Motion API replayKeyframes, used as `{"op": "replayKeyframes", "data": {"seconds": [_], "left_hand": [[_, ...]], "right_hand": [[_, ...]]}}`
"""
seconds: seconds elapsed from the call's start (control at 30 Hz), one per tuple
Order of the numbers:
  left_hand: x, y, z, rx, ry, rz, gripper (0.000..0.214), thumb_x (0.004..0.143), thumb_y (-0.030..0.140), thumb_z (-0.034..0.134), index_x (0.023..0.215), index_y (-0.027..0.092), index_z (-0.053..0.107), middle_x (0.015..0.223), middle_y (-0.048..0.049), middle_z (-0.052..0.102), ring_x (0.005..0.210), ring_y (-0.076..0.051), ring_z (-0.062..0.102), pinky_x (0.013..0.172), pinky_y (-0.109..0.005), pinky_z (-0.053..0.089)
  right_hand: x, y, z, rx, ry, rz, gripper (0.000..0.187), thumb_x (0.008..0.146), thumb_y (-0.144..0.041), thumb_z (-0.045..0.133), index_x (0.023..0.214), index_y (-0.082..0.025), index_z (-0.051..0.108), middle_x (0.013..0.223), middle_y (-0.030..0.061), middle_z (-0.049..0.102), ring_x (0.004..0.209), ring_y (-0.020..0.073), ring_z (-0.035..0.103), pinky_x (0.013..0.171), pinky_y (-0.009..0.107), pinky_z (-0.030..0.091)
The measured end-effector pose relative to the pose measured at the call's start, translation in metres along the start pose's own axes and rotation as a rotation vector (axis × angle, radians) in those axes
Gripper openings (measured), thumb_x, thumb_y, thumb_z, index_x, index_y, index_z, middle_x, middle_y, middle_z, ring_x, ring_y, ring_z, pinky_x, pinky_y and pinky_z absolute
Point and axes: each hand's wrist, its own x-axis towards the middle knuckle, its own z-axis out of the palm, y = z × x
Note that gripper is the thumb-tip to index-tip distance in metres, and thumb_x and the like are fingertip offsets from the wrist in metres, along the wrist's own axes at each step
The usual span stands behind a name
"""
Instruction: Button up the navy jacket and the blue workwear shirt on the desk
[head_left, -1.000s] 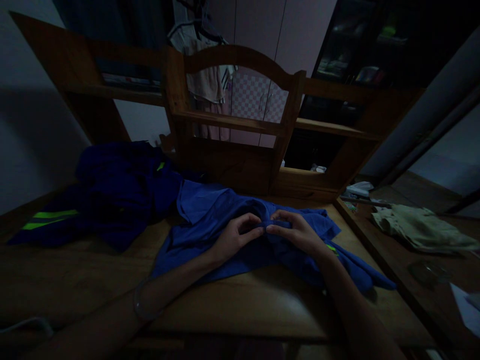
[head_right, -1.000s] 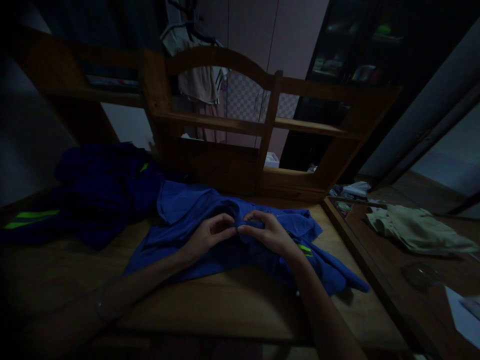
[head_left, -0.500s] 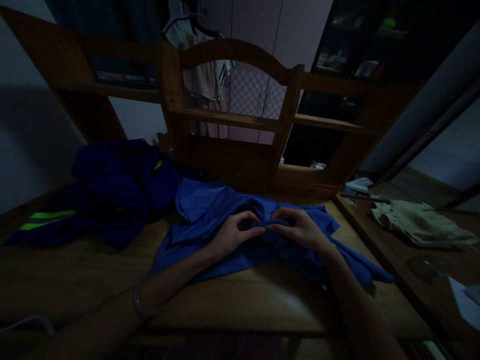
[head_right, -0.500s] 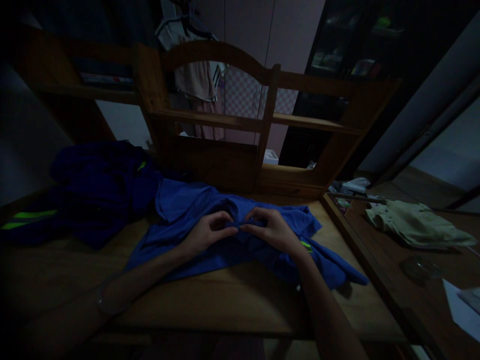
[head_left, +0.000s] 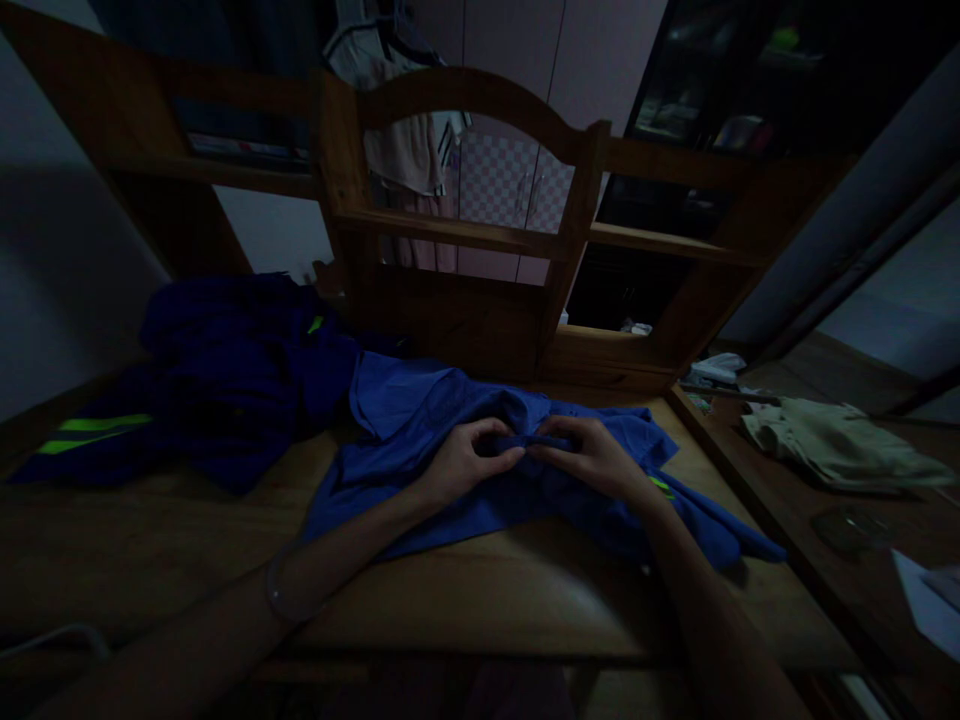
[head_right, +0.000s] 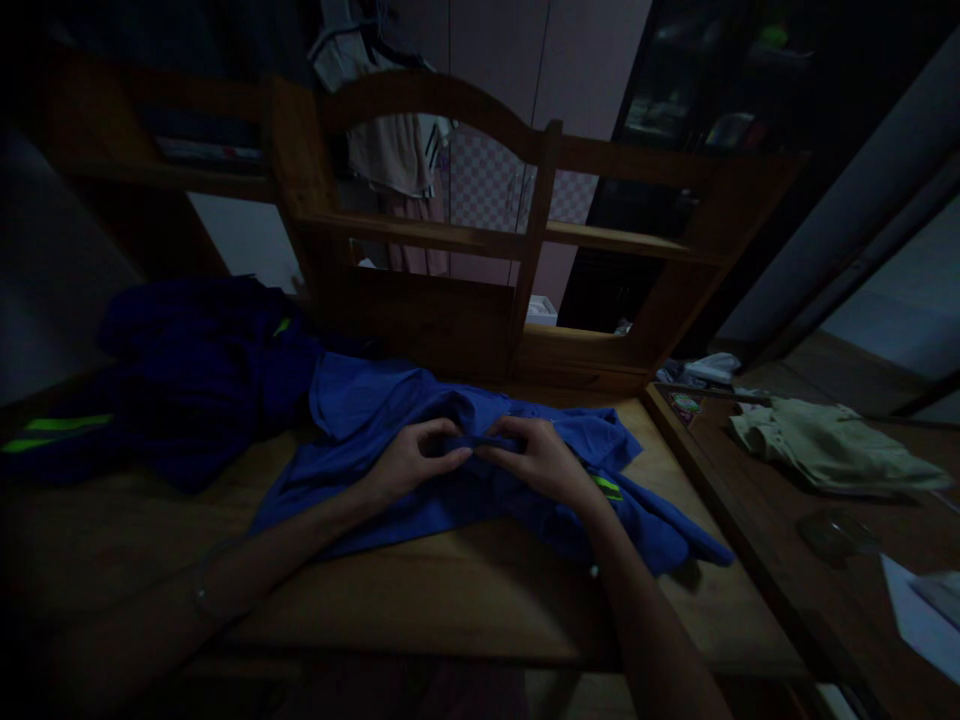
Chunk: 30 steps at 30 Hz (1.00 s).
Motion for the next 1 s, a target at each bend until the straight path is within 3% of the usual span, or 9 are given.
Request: {"op": "replayKeyframes", "data": {"seconds": [0.33, 1.0], "left_hand": [[0.0, 0.0, -0.003, 0.128, 0.169, 0.095, 0.02, 0.08, 0.032, 0.058, 0.093, 0.018, 0.064, 0.094, -0.0017, 0.066, 0.091, -0.017, 0.06, 0.084, -0.027, 0.043], [0.001, 0.003, -0.007, 0.057, 0.075, 0.091, 0.021, 0.081, 0.032, 0.058, 0.092, 0.016, 0.064, 0.091, -0.0025, 0.066, 0.088, -0.016, 0.06, 0.082, -0.026, 0.044]], "right_hand": [[-0.001, -0.006, 0.007, -0.069, 0.058, -0.06, 0.017, 0.087, -0.033, 0.054, 0.088, -0.019, 0.064, 0.081, -0.0001, 0.066, 0.075, 0.0151, 0.061, 0.067, 0.024, 0.041], [-0.001, -0.002, 0.01, -0.062, 0.064, -0.064, 0.02, 0.084, -0.039, 0.059, 0.085, -0.02, 0.063, 0.08, 0.0009, 0.065, 0.075, 0.0167, 0.059, 0.07, 0.025, 0.043]]}}
